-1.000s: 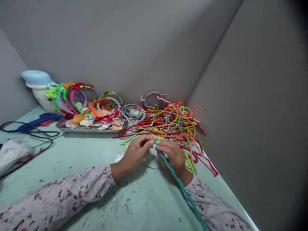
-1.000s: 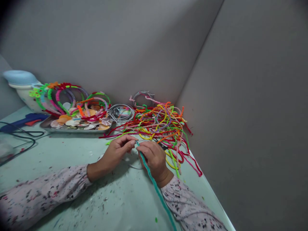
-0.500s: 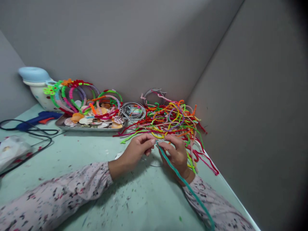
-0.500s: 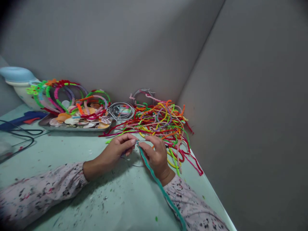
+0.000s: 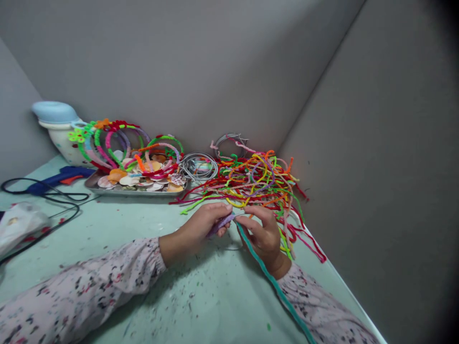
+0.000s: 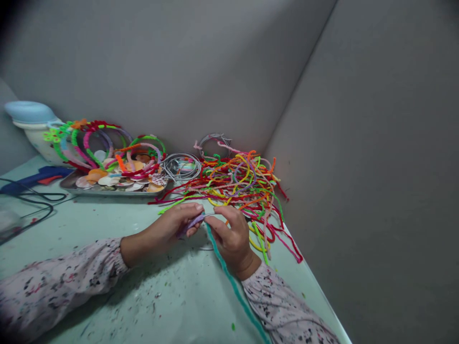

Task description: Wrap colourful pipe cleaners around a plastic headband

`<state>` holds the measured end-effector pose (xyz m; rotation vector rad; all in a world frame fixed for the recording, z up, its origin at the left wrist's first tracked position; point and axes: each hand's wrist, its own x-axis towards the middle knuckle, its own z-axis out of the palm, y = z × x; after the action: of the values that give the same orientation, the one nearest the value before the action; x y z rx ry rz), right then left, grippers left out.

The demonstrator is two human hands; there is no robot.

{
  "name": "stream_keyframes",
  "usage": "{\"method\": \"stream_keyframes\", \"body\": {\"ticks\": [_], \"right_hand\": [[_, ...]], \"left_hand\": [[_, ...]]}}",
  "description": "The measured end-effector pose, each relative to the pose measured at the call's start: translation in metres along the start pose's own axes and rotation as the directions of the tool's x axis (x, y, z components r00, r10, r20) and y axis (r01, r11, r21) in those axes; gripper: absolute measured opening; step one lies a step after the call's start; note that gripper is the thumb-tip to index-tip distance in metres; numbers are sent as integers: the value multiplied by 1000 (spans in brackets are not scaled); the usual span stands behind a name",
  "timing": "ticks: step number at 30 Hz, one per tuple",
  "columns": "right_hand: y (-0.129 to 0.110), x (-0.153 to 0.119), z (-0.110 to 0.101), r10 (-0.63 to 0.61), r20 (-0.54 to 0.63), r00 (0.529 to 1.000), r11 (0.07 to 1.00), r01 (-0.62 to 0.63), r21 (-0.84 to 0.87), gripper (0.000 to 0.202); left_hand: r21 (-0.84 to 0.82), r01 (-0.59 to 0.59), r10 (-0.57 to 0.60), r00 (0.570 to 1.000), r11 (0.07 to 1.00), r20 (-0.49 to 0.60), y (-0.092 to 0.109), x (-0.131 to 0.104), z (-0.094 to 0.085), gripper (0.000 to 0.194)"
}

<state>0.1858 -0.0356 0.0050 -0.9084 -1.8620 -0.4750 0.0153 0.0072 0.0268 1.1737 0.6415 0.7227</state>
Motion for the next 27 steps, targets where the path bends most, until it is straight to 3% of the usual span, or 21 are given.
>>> {"method": "stream_keyframes", "body": {"ticks": [5,16,27], "right_hand": [[0,-2,1,1,-6,1000,1000,-1,3,24],[0,-4,-2,6,-23,1000,1000,-5,14,27],[-2,-2,-2,5,-27,1000,1000,-5,9,26]], "left_hand": [[-49,62,-57,993,997,102,6,2,-2,27],[-222,279,-242,953,934,180,14,-2,-2,16],[-258,283,-241,953,924,185,14,-2,-2,15]]}}
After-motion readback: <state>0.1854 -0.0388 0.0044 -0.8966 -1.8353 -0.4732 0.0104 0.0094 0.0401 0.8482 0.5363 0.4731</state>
